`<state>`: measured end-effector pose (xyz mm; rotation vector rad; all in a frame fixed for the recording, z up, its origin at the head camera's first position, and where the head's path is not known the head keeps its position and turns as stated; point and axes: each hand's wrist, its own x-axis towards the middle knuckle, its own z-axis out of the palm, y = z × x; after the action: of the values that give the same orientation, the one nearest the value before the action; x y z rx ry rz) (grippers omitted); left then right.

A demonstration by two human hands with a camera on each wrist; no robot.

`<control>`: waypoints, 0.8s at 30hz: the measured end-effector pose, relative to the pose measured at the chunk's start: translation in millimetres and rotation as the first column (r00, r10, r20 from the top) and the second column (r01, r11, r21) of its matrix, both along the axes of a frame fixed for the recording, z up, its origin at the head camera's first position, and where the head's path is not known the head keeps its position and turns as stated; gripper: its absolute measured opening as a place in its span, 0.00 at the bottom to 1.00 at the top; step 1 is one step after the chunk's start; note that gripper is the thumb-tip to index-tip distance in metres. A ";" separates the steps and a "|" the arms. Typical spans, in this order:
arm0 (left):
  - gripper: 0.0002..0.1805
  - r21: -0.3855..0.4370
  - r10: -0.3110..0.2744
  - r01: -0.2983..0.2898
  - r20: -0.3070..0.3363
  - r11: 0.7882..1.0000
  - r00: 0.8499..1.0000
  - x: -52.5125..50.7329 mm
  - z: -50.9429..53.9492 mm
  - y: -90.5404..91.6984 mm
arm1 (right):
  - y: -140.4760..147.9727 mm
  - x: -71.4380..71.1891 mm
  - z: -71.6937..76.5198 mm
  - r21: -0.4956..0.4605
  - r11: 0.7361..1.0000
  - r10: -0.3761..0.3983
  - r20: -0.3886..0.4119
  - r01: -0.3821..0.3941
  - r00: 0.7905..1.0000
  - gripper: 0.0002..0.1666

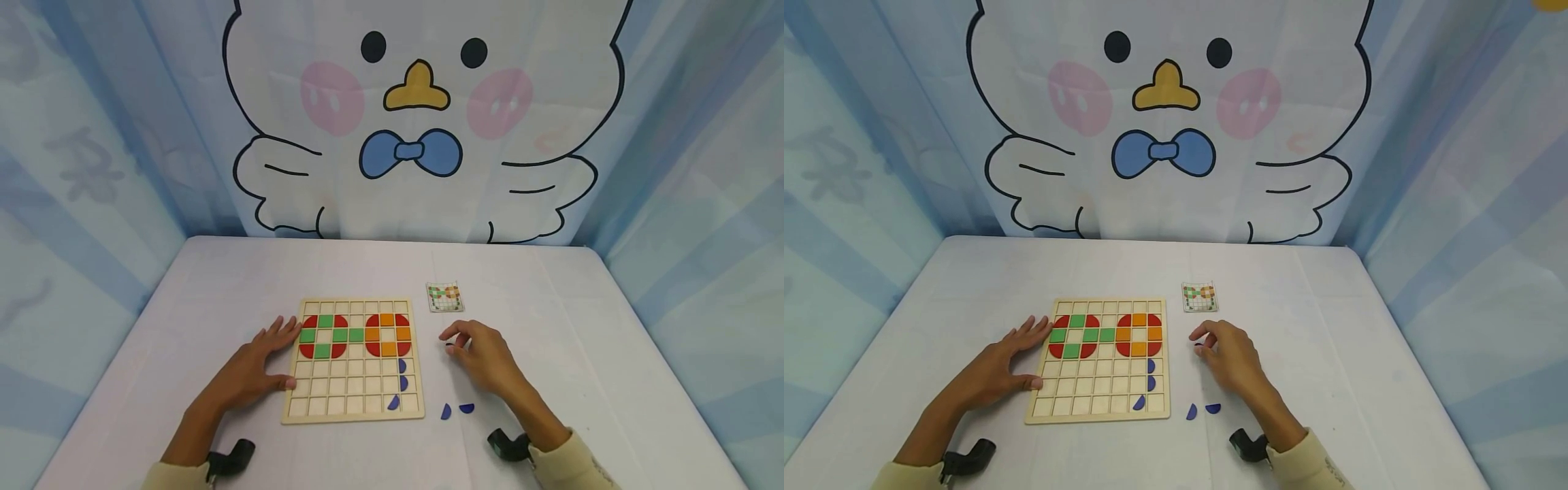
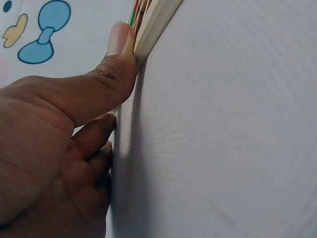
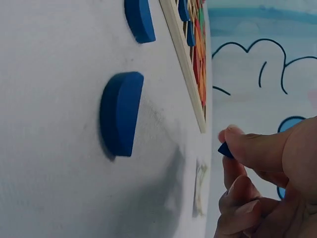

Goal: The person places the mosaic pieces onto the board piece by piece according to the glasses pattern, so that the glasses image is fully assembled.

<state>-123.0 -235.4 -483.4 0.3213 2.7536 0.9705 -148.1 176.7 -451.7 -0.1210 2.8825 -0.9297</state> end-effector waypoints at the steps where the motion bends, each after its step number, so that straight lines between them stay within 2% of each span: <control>1: 0.61 0.000 -0.001 0.001 -0.001 1.000 1.000 0.0 0.0 0.0 | -2.2 0.6 0.9 -0.008 1.000 0.003 -0.001 -0.003 1.000 0.08; 7: 0.60 0.001 -0.002 0.002 -0.004 1.000 1.000 0.6 0.4 0.4 | -16.8 3.6 5.5 -0.051 0.999 0.015 0.005 -0.015 1.000 0.07; 14: 0.60 -0.005 0.007 -0.007 0.001 1.000 1.000 0.5 1.3 0.8 | -33.6 6.7 9.8 -0.107 0.994 0.026 0.003 -0.026 1.000 0.11; 24: 0.60 -0.003 0.004 -0.004 0.003 1.000 1.000 0.8 0.9 0.7 | -59.7 10.6 13.1 -0.141 0.984 0.100 -0.043 -0.105 0.994 0.11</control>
<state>-122.2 -234.7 -482.4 0.3142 2.7536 0.9671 -137.5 117.0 -438.7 -0.2978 2.8083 -1.1242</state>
